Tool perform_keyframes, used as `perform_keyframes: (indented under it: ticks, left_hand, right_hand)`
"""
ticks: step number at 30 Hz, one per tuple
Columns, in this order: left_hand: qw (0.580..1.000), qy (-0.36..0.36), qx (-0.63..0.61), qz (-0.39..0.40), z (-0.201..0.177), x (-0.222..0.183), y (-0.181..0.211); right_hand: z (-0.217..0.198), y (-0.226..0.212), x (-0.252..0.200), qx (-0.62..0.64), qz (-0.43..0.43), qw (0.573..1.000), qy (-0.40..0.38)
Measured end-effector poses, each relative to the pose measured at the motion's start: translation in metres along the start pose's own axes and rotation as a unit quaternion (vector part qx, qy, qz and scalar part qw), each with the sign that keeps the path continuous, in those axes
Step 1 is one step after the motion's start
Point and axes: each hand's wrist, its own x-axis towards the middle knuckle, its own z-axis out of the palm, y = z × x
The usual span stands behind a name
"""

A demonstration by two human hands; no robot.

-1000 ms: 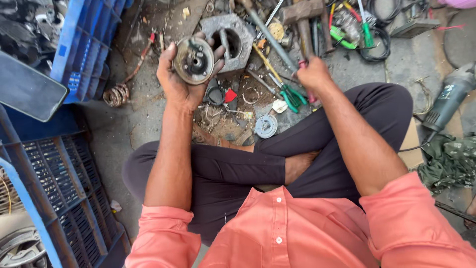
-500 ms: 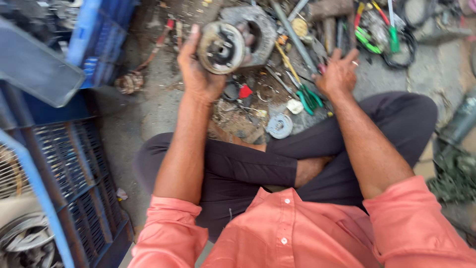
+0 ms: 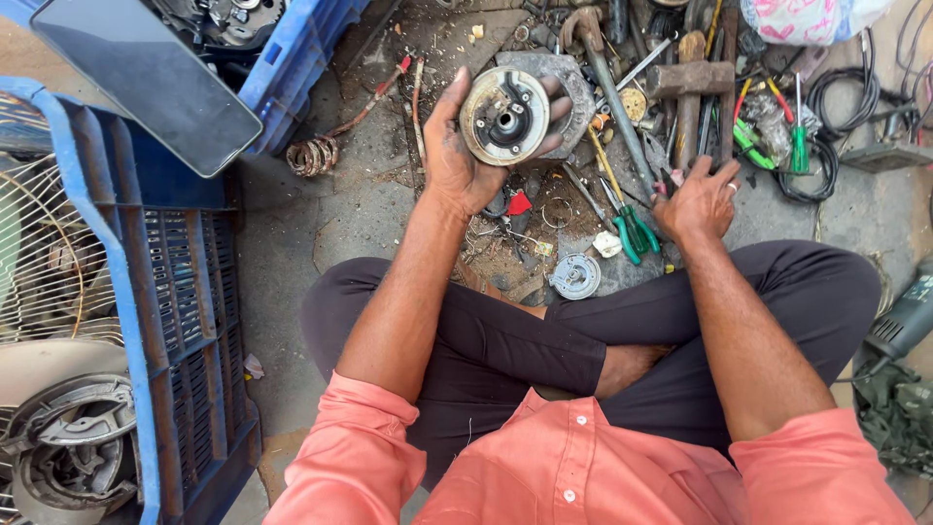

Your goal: The person sits on the floor and uses a screwdriver and pliers to disassemble a small electric motor. They pry off the end cap, remove internal components, and separate the copper windings from the metal housing.

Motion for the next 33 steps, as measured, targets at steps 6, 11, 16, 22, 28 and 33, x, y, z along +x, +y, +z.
perform_keyframes:
  ticks: [6, 11, 16, 22, 28, 33]
  left_hand:
    - [1.0, -0.02, 0.007, 0.008, -0.001, 0.003, 0.001]
    - [0.996, 0.037, 0.074, 0.013, -0.002, 0.002, -0.003]
    - [0.993, 0.048, 0.108, 0.006, -0.003, 0.005, -0.002]
    - [0.998, 0.014, 0.062, -0.007, -0.009, 0.008, -0.023]
    - [0.971, 0.008, 0.238, 0.031, -0.023, 0.013, -0.036]
    - [0.864, 0.201, 0.453, 0.087, -0.032, 0.02, -0.023]
  right_hand:
    - [-0.023, -0.032, -0.028, 0.071, -0.106, 0.991, 0.044]
    - [-0.038, -0.063, -0.053, 0.159, -0.265, 0.948, 0.078]
    - [-0.056, -0.089, -0.058, 0.324, -0.272, 0.906, -0.007]
    - [-0.071, -0.123, -0.072, 0.648, -0.151, 0.691, -0.282]
    - [-0.072, -0.139, -0.082, 0.753, -0.095, 0.603, -0.247]
    - [-0.08, -0.118, -0.057, 0.565, -0.186, 0.802, -0.061]
